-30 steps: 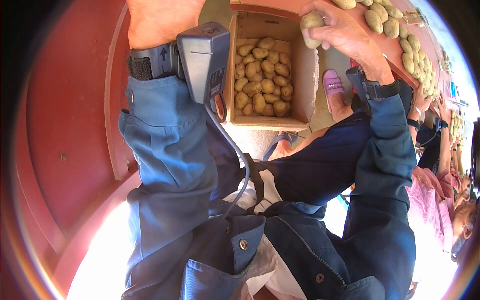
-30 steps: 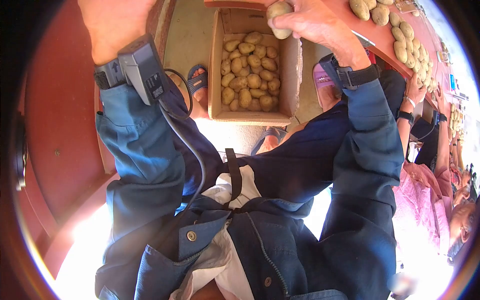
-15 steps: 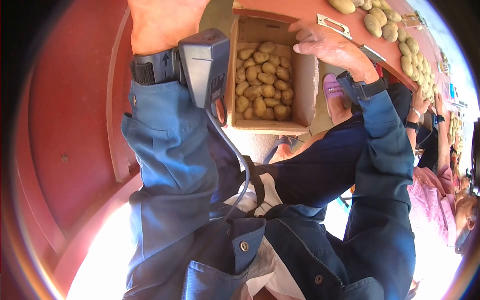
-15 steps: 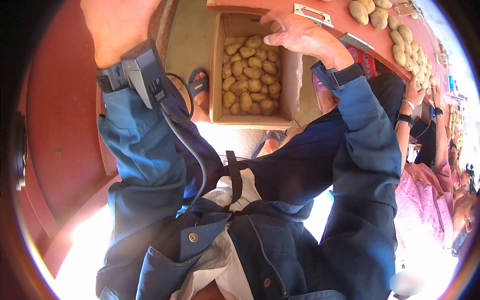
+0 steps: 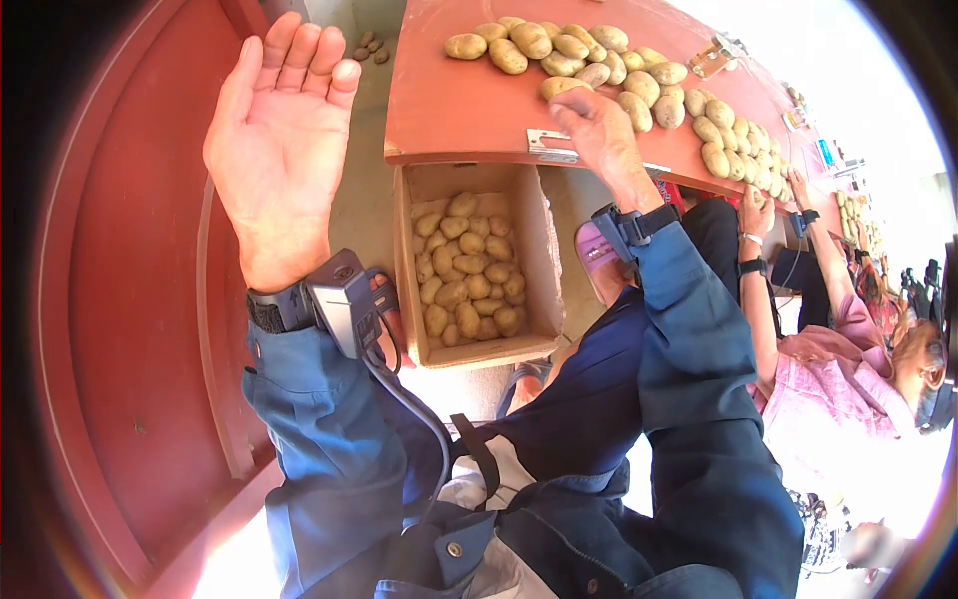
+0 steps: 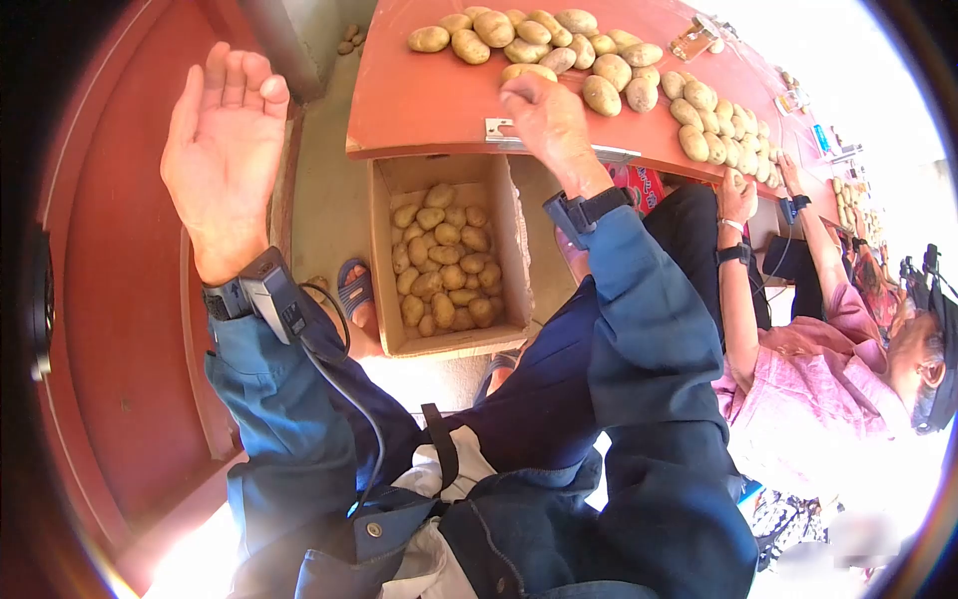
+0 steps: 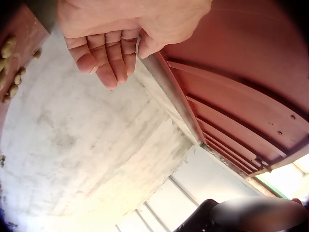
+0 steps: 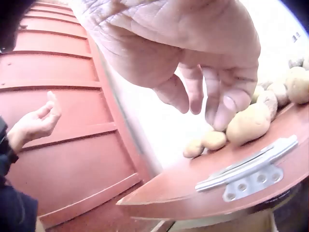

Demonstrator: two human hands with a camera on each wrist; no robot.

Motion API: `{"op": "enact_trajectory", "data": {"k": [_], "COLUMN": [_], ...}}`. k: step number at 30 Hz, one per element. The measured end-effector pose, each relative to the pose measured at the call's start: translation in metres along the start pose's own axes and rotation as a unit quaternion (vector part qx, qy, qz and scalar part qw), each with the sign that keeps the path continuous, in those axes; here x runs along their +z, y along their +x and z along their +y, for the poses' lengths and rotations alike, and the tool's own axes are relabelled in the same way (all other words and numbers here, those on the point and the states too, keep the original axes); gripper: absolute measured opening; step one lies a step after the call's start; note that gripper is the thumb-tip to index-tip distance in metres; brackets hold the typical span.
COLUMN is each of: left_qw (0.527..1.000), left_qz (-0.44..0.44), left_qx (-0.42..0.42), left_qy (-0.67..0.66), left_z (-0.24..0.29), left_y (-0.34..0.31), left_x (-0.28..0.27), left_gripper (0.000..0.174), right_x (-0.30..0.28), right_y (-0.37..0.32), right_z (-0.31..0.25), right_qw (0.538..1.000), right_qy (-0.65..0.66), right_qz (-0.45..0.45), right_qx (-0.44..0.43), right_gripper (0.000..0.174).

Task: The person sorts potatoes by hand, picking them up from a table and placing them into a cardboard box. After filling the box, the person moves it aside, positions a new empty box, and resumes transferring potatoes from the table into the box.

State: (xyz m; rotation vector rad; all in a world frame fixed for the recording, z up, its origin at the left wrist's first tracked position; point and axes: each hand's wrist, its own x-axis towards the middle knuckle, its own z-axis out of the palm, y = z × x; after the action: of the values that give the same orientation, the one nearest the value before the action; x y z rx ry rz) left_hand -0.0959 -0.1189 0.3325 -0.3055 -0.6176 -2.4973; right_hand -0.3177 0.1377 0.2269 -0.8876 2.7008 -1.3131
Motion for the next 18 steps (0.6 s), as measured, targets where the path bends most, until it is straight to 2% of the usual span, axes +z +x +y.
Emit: {"op": "enact_trajectory", "data": {"k": [1, 3, 5, 6, 10, 13, 18], "left_qw": [1.000, 1.000, 0.999, 0.999, 0.999, 0.998, 0.998], "left_qz": [0.008, 0.027, 0.039, 0.045, 0.042, 0.047, 0.052], "left_qx": [0.001, 0.004, 0.006, 0.008, -0.001, 0.002, 0.007], "left_qy": [0.004, 0.012, 0.017, 0.020, 0.024, 0.031, 0.030], "left_z": [-0.001, -0.002, -0.004, -0.004, -0.003, -0.004, -0.005], "left_y": [0.000, 0.001, 0.001, 0.002, 0.002, 0.003, 0.005], "left_x": [0.003, 0.007, 0.011, 0.012, 0.005, 0.006, 0.007], "left_gripper": [0.027, 0.027, 0.027, 0.027, 0.030, 0.029, 0.029], "right_x": [-0.006, -0.028, -0.044, -0.049, -0.045, -0.051, -0.055], "right_y": [0.009, 0.016, 0.017, 0.022, 0.030, 0.030, 0.035], "right_z": [0.015, 0.024, 0.027, 0.041, 0.083, 0.082, 0.101], "right_qw": [0.997, 0.987, 0.956, 0.957, 0.951, 0.951, 0.960], "right_qy": [-0.023, -0.117, -0.237, -0.241, -0.265, -0.266, -0.215], "right_qz": [0.068, 0.104, 0.152, 0.114, 0.103, 0.080, 0.107], "right_qx": [-0.030, 0.040, 0.083, 0.117, 0.120, 0.135, 0.144], "right_gripper": [0.026, 0.035, 0.045, 0.057, 0.059, 0.063, 0.053]}}
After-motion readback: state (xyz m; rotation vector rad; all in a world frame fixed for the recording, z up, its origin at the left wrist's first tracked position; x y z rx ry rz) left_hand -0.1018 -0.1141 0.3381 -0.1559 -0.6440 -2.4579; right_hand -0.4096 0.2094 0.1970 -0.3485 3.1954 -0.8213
